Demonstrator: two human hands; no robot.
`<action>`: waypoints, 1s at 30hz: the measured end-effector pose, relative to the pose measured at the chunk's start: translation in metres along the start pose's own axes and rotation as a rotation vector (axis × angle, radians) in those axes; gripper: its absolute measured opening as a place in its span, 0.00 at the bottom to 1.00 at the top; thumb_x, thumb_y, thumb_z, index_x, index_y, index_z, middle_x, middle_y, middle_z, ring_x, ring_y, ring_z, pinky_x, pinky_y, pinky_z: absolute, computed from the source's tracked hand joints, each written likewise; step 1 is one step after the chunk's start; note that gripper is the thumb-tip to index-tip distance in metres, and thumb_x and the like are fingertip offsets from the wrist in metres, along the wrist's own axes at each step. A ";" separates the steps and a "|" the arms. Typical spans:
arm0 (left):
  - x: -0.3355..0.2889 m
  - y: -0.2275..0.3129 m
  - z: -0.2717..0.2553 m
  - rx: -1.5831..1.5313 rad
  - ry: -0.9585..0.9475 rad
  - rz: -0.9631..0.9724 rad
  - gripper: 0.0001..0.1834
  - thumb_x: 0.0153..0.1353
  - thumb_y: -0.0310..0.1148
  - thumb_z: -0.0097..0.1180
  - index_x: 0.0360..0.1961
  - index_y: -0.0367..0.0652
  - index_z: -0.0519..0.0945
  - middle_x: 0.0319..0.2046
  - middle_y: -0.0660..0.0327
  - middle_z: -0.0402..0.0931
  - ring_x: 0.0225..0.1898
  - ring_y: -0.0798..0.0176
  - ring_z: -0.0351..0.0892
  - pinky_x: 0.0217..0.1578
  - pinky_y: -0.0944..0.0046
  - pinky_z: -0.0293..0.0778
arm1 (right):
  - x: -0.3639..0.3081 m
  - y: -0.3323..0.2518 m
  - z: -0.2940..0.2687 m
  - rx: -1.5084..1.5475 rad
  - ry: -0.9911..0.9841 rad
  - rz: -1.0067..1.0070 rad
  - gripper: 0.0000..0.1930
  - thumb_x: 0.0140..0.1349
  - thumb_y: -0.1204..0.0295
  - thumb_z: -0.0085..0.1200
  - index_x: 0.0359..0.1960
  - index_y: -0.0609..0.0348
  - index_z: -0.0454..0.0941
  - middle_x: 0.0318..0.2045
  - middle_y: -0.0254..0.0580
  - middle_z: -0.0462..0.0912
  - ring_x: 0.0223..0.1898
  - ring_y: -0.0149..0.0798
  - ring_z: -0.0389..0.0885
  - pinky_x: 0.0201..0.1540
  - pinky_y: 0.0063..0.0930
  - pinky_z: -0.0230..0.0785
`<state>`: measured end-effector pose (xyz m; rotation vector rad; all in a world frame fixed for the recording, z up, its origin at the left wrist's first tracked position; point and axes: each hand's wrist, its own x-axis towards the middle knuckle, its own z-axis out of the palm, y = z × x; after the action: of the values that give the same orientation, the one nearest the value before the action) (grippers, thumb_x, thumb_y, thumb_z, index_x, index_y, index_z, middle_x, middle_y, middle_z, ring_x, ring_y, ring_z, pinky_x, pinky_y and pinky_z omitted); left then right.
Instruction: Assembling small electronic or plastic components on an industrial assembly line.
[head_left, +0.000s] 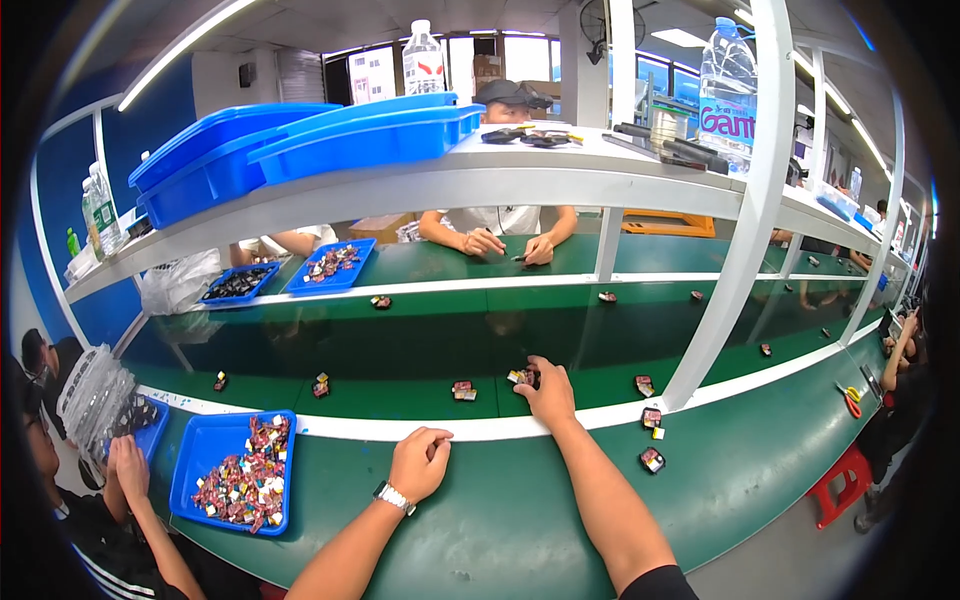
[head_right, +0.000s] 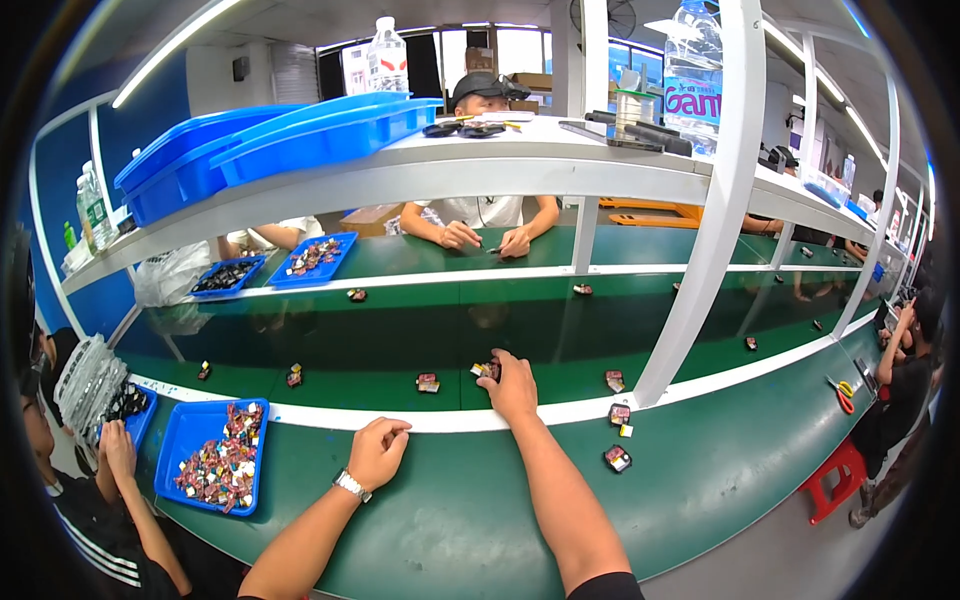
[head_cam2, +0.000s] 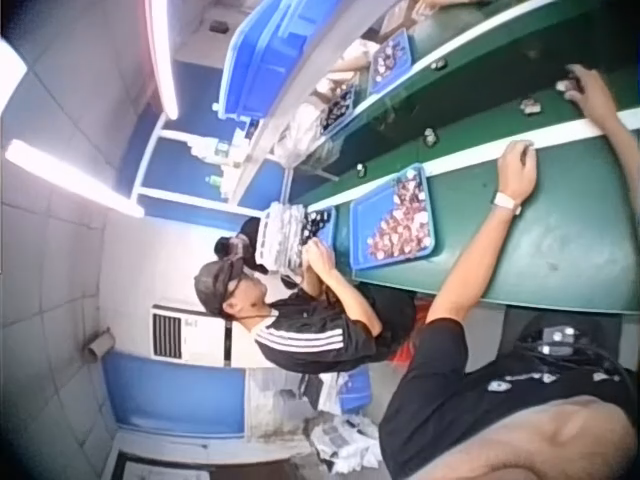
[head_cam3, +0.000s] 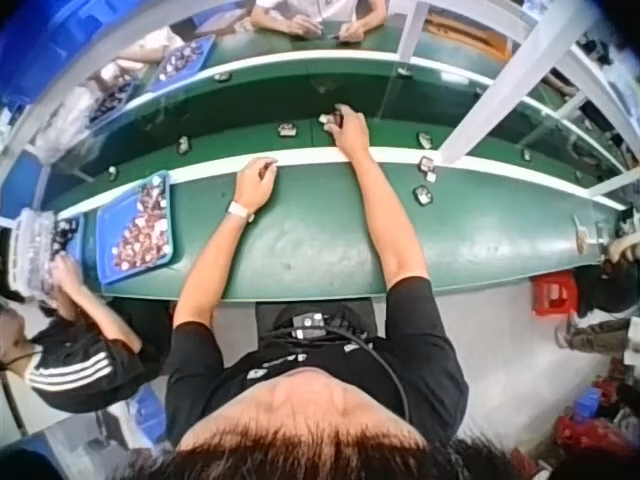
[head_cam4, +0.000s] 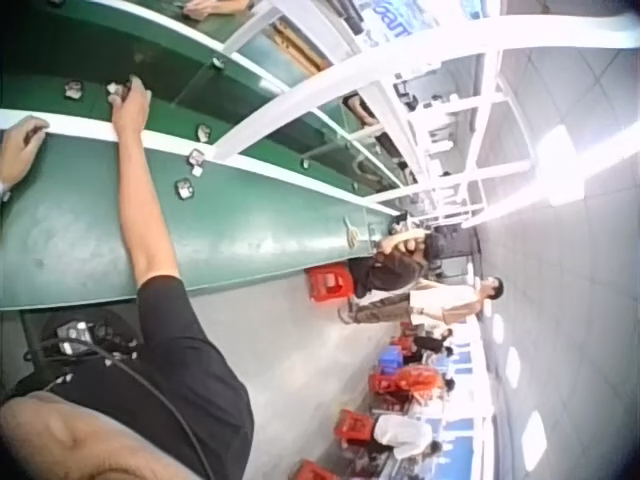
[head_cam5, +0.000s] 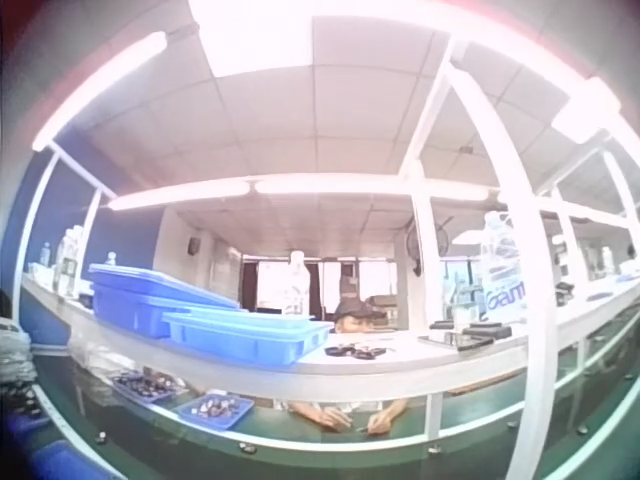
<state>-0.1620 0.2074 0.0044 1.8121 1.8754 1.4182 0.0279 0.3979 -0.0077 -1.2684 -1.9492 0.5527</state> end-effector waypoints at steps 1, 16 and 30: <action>0.000 0.000 0.000 -0.026 -0.008 -0.024 0.08 0.56 0.24 0.58 0.36 0.39 0.84 0.26 0.59 0.77 0.21 0.66 0.72 0.26 0.66 0.69 | -0.005 -0.001 0.000 0.053 0.041 -0.070 0.31 0.48 0.69 0.70 0.56 0.56 0.74 0.45 0.37 0.83 0.48 0.41 0.75 0.53 0.35 0.70; -0.013 0.016 -0.018 -1.143 -0.740 -0.624 0.21 0.74 0.40 0.44 0.57 0.35 0.74 0.42 0.59 0.79 0.37 0.70 0.81 0.38 0.69 0.80 | -0.114 -0.085 -0.064 0.276 -0.565 -0.419 0.39 0.48 0.72 0.70 0.65 0.53 0.66 0.56 0.37 0.79 0.59 0.44 0.70 0.63 0.38 0.64; -0.022 0.024 -0.011 -1.114 -0.398 -0.625 0.19 0.69 0.26 0.49 0.60 0.35 0.69 0.49 0.54 0.78 0.48 0.64 0.80 0.51 0.63 0.79 | -0.126 -0.076 -0.034 0.044 -0.156 -0.631 0.15 0.52 0.76 0.64 0.43 0.53 0.82 0.48 0.38 0.79 0.48 0.43 0.79 0.45 0.34 0.76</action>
<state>-0.1474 0.1787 0.0163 0.7722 0.9330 1.2824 0.0399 0.2505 0.0235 -0.5351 -2.3001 0.3718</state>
